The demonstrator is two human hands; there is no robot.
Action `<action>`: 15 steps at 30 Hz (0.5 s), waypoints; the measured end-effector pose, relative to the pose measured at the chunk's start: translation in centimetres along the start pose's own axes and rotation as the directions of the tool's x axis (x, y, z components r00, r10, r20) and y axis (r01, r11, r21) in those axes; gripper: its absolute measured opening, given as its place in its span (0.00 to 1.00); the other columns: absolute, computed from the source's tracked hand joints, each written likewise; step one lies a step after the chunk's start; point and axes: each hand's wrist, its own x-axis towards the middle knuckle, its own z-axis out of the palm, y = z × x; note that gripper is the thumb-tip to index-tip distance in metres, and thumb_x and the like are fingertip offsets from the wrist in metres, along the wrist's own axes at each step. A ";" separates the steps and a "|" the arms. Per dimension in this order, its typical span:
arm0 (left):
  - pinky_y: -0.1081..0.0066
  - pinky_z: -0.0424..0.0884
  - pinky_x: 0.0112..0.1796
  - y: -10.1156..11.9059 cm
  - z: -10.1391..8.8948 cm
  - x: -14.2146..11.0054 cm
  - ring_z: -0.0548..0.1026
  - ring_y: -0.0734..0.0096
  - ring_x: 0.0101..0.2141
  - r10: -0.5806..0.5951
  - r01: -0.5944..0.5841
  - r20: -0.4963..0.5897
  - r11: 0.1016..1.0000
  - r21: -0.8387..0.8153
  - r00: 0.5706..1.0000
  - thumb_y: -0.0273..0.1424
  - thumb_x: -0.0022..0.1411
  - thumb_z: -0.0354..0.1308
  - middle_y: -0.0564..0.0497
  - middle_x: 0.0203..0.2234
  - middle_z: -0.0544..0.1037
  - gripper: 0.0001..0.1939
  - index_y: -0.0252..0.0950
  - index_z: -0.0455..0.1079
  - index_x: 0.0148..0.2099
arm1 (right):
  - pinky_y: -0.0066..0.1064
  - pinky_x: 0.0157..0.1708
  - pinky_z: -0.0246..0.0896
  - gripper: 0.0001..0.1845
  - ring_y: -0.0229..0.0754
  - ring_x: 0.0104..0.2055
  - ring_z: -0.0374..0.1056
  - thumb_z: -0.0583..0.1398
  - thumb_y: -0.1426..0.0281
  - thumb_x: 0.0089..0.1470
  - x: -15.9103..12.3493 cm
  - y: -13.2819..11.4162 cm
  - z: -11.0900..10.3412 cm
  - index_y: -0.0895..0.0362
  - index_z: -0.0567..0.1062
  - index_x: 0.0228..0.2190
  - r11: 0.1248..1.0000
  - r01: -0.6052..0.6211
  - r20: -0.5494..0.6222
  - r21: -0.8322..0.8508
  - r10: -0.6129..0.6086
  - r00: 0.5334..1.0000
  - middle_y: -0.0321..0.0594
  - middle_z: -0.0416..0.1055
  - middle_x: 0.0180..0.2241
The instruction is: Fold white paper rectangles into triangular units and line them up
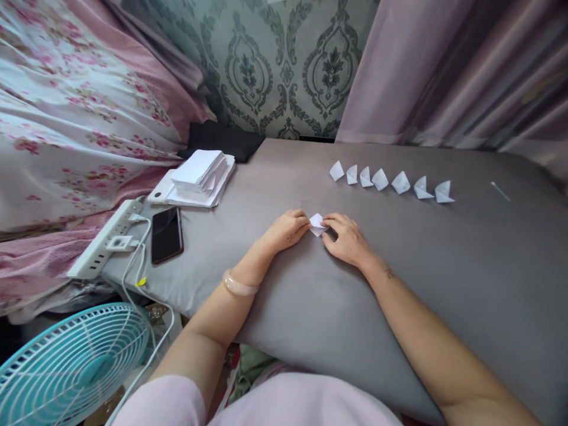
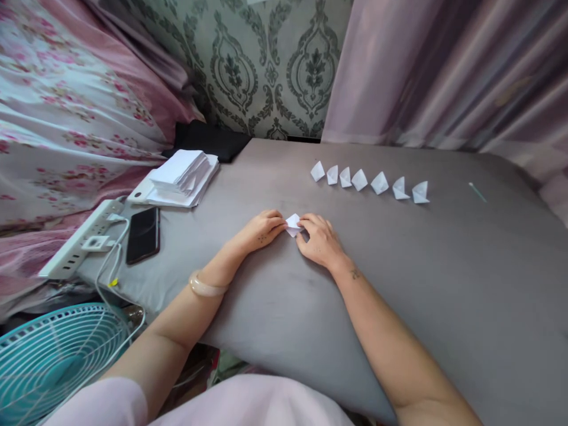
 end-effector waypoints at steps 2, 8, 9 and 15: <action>0.66 0.68 0.45 0.2 0.0 0.0 0.72 0.65 0.39 -0.006 0.006 0.003 0.998 0.058 1.000 0.35 0.71 0.43 0.42 0.38 0.75 0.20 0.31 0.74 0.42 | 0.42 0.47 0.61 0.11 0.49 0.47 0.68 0.56 0.70 0.57 0.1 0.1 0.1 0.55 0.76 0.40 0.999 0.023 -0.013 -0.028 -0.023 1.000 0.43 0.74 0.46; 0.67 0.69 0.46 0.1 0.3 -0.3 0.73 0.65 0.41 -0.041 0.042 -0.021 0.998 0.049 0.999 0.35 0.69 0.47 0.43 0.39 0.75 0.16 0.33 0.74 0.42 | 0.40 0.46 0.62 0.14 0.47 0.44 0.67 0.52 0.71 0.62 0.1 0.3 0.0 0.56 0.77 0.39 0.995 0.095 -0.007 -0.034 -0.096 0.995 0.44 0.75 0.44; 0.67 0.69 0.45 0.1 0.3 -0.3 0.73 0.66 0.41 -0.051 0.052 -0.011 0.997 0.053 0.999 0.33 0.69 0.47 0.44 0.39 0.76 0.15 0.33 0.74 0.41 | 0.40 0.46 0.62 0.14 0.47 0.44 0.67 0.52 0.71 0.62 0.0 0.2 -0.1 0.56 0.78 0.39 0.995 0.098 -0.005 -0.029 -0.098 0.995 0.43 0.75 0.44; 0.68 0.69 0.43 0.4 0.2 -0.5 0.73 0.65 0.40 -0.139 0.139 -0.028 0.990 -0.006 0.990 0.29 0.66 0.51 0.45 0.37 0.76 0.11 0.34 0.75 0.39 | 0.40 0.46 0.64 0.12 0.48 0.45 0.67 0.54 0.69 0.61 -0.7 -0.1 -0.1 0.56 0.78 0.35 1.000 0.004 -0.059 0.019 -0.003 0.998 0.45 0.74 0.44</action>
